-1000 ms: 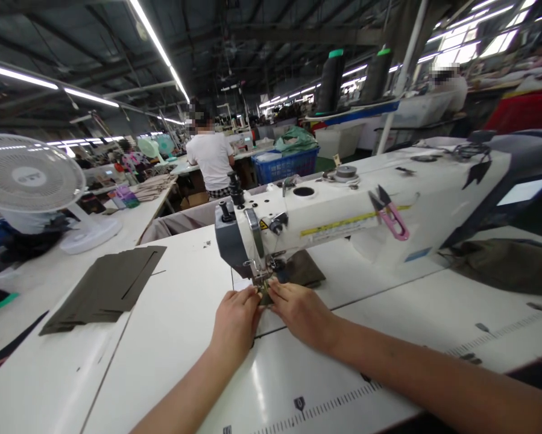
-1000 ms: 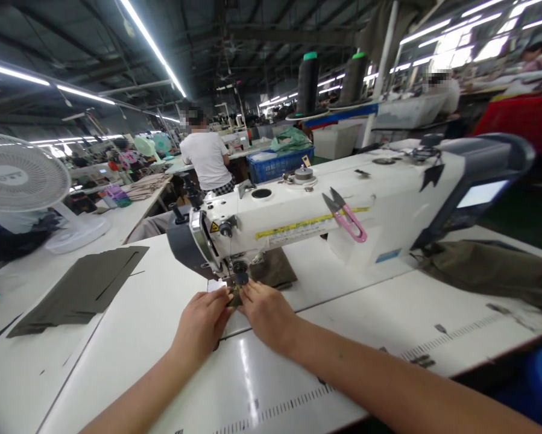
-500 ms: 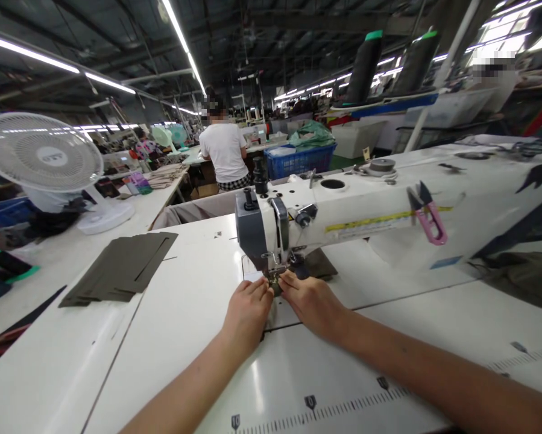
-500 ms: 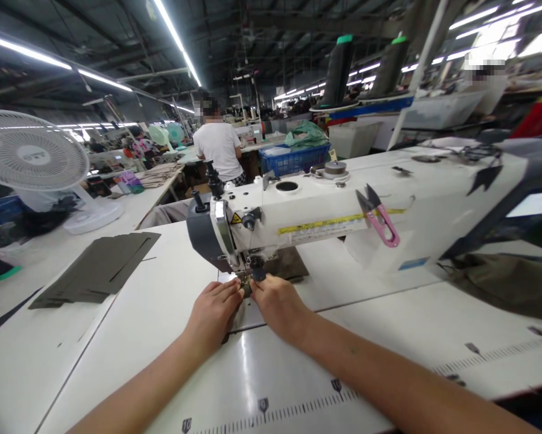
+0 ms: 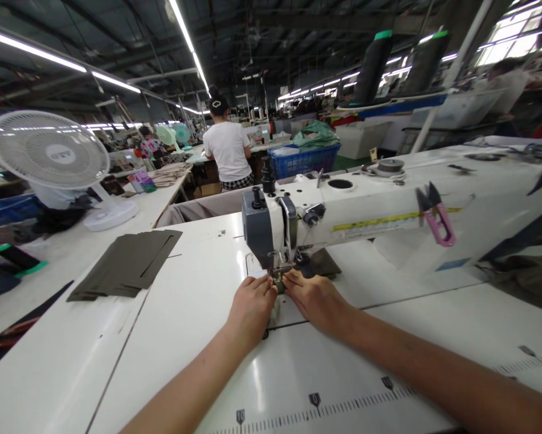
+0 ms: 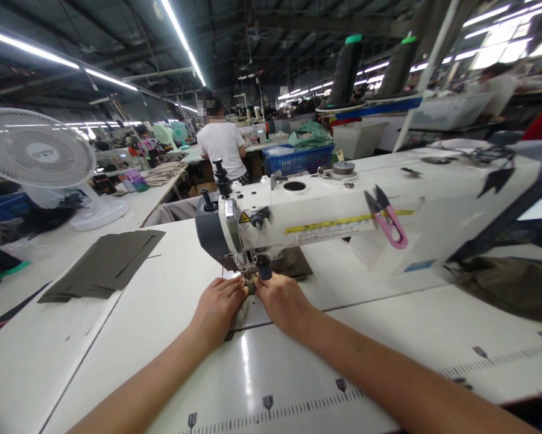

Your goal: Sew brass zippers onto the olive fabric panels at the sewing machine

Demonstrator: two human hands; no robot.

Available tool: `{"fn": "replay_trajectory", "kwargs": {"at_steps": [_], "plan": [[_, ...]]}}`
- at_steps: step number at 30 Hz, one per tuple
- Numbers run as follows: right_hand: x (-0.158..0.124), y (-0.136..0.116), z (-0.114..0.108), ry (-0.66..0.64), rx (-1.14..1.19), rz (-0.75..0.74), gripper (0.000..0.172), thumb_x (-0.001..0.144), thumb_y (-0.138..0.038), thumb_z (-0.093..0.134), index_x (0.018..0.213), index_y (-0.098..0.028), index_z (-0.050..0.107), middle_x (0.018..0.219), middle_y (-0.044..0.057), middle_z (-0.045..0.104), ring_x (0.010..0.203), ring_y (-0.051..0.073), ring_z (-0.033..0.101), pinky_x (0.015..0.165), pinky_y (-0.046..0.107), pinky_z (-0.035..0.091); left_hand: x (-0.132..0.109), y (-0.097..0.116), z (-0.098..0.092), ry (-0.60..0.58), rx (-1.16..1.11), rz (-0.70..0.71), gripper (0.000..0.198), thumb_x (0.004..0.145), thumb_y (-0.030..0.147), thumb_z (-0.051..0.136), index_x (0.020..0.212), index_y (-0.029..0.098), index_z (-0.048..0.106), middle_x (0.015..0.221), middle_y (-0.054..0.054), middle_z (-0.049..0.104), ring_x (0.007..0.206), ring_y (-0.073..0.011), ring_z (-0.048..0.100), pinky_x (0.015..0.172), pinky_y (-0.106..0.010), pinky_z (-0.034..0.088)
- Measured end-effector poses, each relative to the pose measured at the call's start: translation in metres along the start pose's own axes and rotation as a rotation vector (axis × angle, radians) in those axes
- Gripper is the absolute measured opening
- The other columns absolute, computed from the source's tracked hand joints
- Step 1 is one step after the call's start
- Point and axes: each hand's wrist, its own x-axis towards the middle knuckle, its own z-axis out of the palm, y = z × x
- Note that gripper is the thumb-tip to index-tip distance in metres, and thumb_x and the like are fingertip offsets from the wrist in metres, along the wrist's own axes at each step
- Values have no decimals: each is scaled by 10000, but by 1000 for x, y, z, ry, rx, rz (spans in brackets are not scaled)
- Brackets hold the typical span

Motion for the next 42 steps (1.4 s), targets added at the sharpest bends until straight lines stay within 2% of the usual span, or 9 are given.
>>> {"fn": "replay_trajectory", "kwargs": {"at_steps": [9, 25, 30, 32, 34, 37, 39, 41, 42], "plan": [[2, 1, 2, 13, -33, -22, 200, 854, -92, 435, 892, -128, 629, 948, 114, 662, 866, 203, 621, 691, 296, 515, 0, -3, 2, 14, -23, -16, 157, 846, 89, 443, 860, 128, 595, 957, -133, 660, 991, -235, 589, 765, -375, 470], [5, -7, 2, 61, -21, 67, 196, 837, -89, 447, 852, -132, 638, 897, 99, 671, 718, 196, 633, 653, 290, 510, -4, -4, 6, 92, -2, -49, 113, 792, 71, 549, 857, 143, 607, 952, -89, 672, 982, -224, 597, 757, -351, 489], [1, -5, 0, 86, 15, 76, 194, 783, -127, 543, 958, -163, 617, 933, 68, 656, 835, 183, 610, 760, 272, 481, -7, -6, 13, 186, -10, -117, 198, 776, 25, 512, 854, 168, 624, 976, -71, 669, 923, -218, 619, 728, -346, 507], [-1, 6, -6, 55, 6, 93, 266, 767, -219, 585, 1027, -164, 592, 1040, 90, 619, 984, 220, 553, 875, 334, 426, -8, -9, 14, 207, -34, -151, 209, 781, 35, 491, 825, 185, 628, 965, -51, 670, 875, -210, 630, 709, -340, 514], [-4, 19, -18, -17, -85, 173, 286, 777, -253, 561, 1035, -133, 583, 1107, 140, 573, 1065, 276, 489, 919, 414, 367, -10, -10, 12, 224, -44, -160, 199, 801, 66, 465, 804, 184, 626, 951, -57, 668, 845, -209, 632, 705, -344, 520], [-14, 26, -38, -132, -210, 280, 174, 775, -122, 474, 882, -92, 607, 968, 172, 595, 945, 289, 532, 818, 413, 396, -10, 1, 0, 241, -83, -135, 146, 820, 147, 476, 884, 164, 605, 946, -94, 651, 848, -224, 622, 734, -379, 524], [-27, 12, -47, -194, -184, 275, 168, 754, -73, 449, 808, -106, 604, 849, 138, 616, 824, 259, 570, 740, 365, 418, -10, 18, -10, 209, -135, -79, 285, 787, 236, 568, 1055, 141, 550, 1030, -132, 620, 939, -258, 593, 816, -433, 501], [-43, -13, -51, -260, -75, 248, 188, 774, -87, 430, 844, -129, 599, 818, 100, 636, 754, 226, 594, 683, 318, 426, -8, 36, -16, 120, -202, 37, 535, 742, 294, 639, 1212, 126, 447, 1140, -151, 580, 1058, -279, 541, 924, -473, 437], [-52, -26, -53, -279, 9, 228, 208, 791, -97, 412, 889, -134, 592, 836, 92, 646, 745, 213, 605, 661, 297, 427, -7, 44, -18, 68, -238, 98, 551, 748, 292, 636, 1236, 136, 430, 1172, -139, 571, 1092, -270, 525, 958, -468, 412]]}}
